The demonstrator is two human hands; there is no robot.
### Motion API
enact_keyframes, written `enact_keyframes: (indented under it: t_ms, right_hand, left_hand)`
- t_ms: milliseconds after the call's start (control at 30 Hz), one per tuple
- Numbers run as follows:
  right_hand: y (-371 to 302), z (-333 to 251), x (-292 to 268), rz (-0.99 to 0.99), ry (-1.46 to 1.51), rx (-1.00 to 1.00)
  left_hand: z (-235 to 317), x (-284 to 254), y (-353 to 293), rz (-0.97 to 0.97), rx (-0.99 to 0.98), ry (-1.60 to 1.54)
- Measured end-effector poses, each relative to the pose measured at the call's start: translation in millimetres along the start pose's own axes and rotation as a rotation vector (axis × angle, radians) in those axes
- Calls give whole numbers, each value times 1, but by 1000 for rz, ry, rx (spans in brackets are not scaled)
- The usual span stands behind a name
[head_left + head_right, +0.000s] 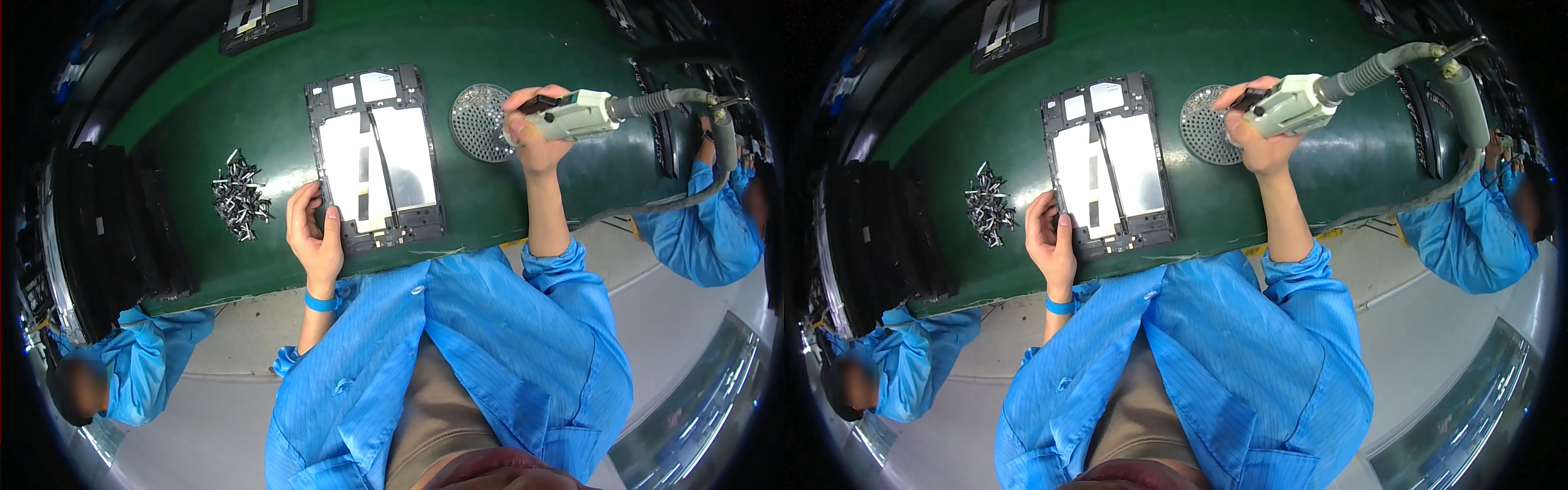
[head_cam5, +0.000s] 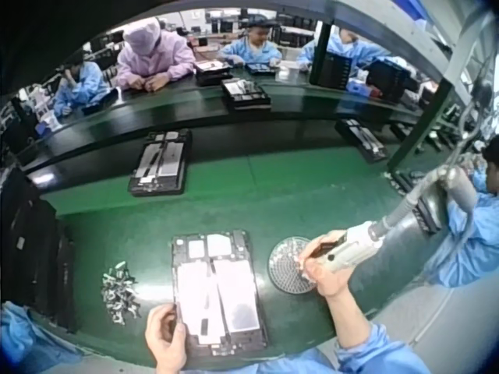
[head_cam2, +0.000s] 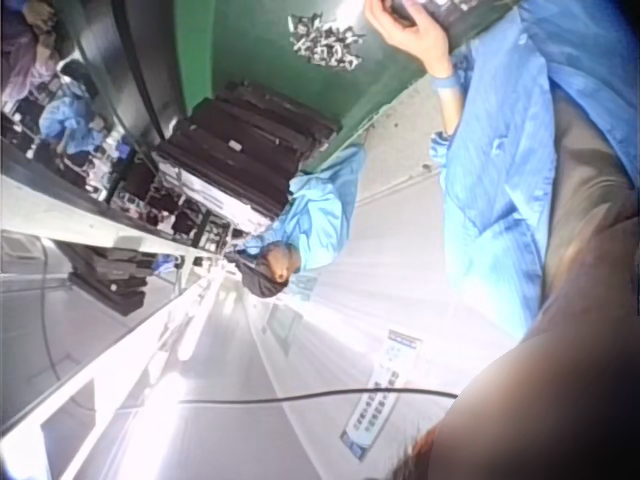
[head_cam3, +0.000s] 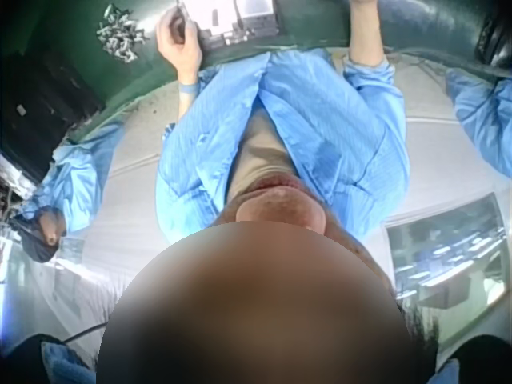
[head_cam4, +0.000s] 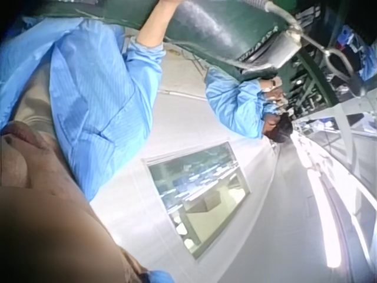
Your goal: Assembling electronic components by fastening screws using an electric screwdriver on a factory assembly line.
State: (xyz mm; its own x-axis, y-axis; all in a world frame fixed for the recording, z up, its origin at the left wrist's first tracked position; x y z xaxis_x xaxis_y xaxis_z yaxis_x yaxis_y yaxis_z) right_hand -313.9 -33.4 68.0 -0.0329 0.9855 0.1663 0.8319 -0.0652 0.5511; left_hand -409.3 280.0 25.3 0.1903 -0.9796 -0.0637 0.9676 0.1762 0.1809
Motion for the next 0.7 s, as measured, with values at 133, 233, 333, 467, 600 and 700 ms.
enact_keyframes:
  t_ms: [133,233,333,467,600,700]
  right_hand:
    - [12,-5,-25,194,-107,-49]
    - [14,-10,-32,230,-86,-30]
    - [9,-9,-24,174,-109,-32]
    - [5,-5,-15,167,-118,-77]
    - [6,-3,-16,161,-133,-78]
    - [7,-3,-15,163,-150,-71]
  left_hand:
    - [-2,0,0,-1,-33,-41]
    - [-3,0,-1,8,-15,-32]
    - [-2,0,-1,-2,-6,-33]
    - [-3,1,-1,4,-12,-47]
    - [-3,1,0,6,-10,-56]
    - [-1,0,0,4,-11,-48]
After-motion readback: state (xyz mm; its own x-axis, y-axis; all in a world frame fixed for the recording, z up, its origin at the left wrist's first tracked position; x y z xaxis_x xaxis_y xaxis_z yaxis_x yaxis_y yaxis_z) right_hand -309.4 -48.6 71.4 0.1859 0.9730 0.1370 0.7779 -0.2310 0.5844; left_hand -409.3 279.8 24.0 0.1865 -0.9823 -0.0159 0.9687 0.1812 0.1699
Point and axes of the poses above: each hand's wrist, its own y-axis towards the middle knuckle, its own x-axis out of the palm, z = x × y, the point moved 3 cm from there along y, towards the middle knuckle, and after that the axes turned 8 degrees about -y, right-handed, at the moved point
